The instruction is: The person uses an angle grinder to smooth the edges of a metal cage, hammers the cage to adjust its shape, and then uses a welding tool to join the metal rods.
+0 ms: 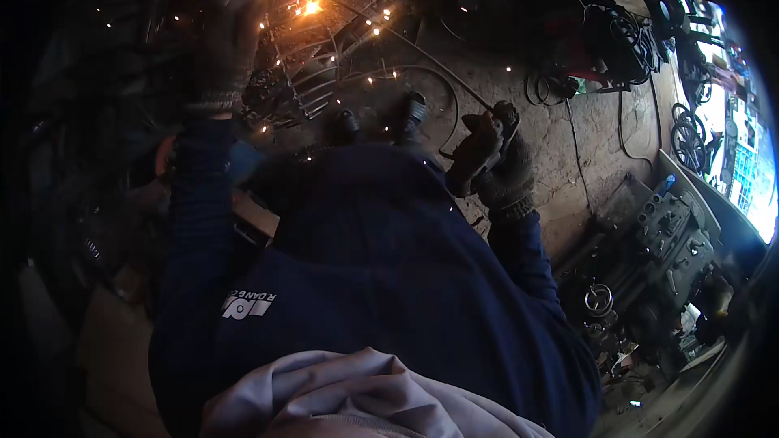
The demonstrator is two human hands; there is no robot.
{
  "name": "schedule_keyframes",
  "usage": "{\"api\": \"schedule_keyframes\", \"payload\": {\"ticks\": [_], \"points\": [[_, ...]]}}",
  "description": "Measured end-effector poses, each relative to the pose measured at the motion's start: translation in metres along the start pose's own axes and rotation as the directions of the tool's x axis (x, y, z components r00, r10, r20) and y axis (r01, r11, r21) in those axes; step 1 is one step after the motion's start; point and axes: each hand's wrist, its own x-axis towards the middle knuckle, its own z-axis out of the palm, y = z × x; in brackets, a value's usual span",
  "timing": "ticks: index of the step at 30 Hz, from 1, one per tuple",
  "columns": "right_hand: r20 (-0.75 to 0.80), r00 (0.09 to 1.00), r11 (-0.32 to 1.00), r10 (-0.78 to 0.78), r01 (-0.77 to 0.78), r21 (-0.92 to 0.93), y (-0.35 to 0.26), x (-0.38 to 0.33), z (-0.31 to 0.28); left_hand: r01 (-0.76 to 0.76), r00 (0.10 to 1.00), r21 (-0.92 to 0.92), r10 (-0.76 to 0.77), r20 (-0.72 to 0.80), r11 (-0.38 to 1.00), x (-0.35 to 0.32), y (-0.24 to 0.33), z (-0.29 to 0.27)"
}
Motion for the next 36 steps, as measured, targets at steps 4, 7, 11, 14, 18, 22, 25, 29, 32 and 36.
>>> {"api": "schedule_keyframes", "payload": {"ticks": [4, 7, 11, 14, 18, 22, 25, 29, 32, 36], "points": [[0.019, 0.998, 0.992, 0.062, -0.064, 0.11, 0.003, -0.002, -0.001, -0.007, 1.0, -0.076, 0.005, -0.025, 0.997, -0.009, -0.009, 0.01], [0.106, 0.992, 0.997, 0.075, -0.073, -0.021, 0.023, -0.004, -0.014, 0.026, 0.948, 0.179, -0.081, 0.309, 0.983, -0.02, -0.013, -0.002], [0.11, 0.992, 0.989, 0.066, -0.079, 0.128, 0.02, -0.004, -0.008, 0.292, 0.762, 0.279, -0.399, 0.509, 0.915, -0.016, -0.002, -0.011], [0.073, 0.996, 0.988, 0.043, -0.053, 0.147, 0.002, -0.003, 0.001, 0.301, 0.819, 0.214, -0.367, 0.44, 0.929, -0.018, -0.003, -0.008], [0.088, 0.996, 0.998, -0.017, 0.011, 0.068, 0.009, -0.002, -0.004, 0.376, 0.756, 0.23, -0.44, 0.485, 0.898, -0.004, 0.012, -0.017], [0.086, 0.996, 0.998, -0.034, 0.029, 0.061, 0.013, -0.002, -0.003, 0.232, 0.862, 0.197, -0.295, 0.413, 0.953, -0.014, -0.001, -0.013], [0.082, 0.996, 0.996, -0.028, 0.02, 0.089, 0.012, -0.002, -0.002, 0.261, 0.869, 0.189, -0.316, 0.38, 0.947, -0.009, 0.008, -0.015], [0.07, 0.997, 0.992, -0.044, 0.036, 0.121, 0.015, -0.001, 0.001, 0.251, 0.874, 0.197, -0.309, 0.375, 0.948, -0.01, 0.007, -0.017], [0.086, 0.996, 0.994, 0.006, 0.004, -0.11, 0.008, 0.0, -0.001, 0.22, 0.883, 0.21, -0.286, 0.372, 0.953, -0.011, 0.004, -0.017], [0.127, 0.984, 0.926, -0.123, 0.16, -0.343, 0.011, 0.0, -0.003, 0.176, 0.902, 0.21, -0.243, 0.356, 0.962, -0.012, 0.007, -0.021]]}}
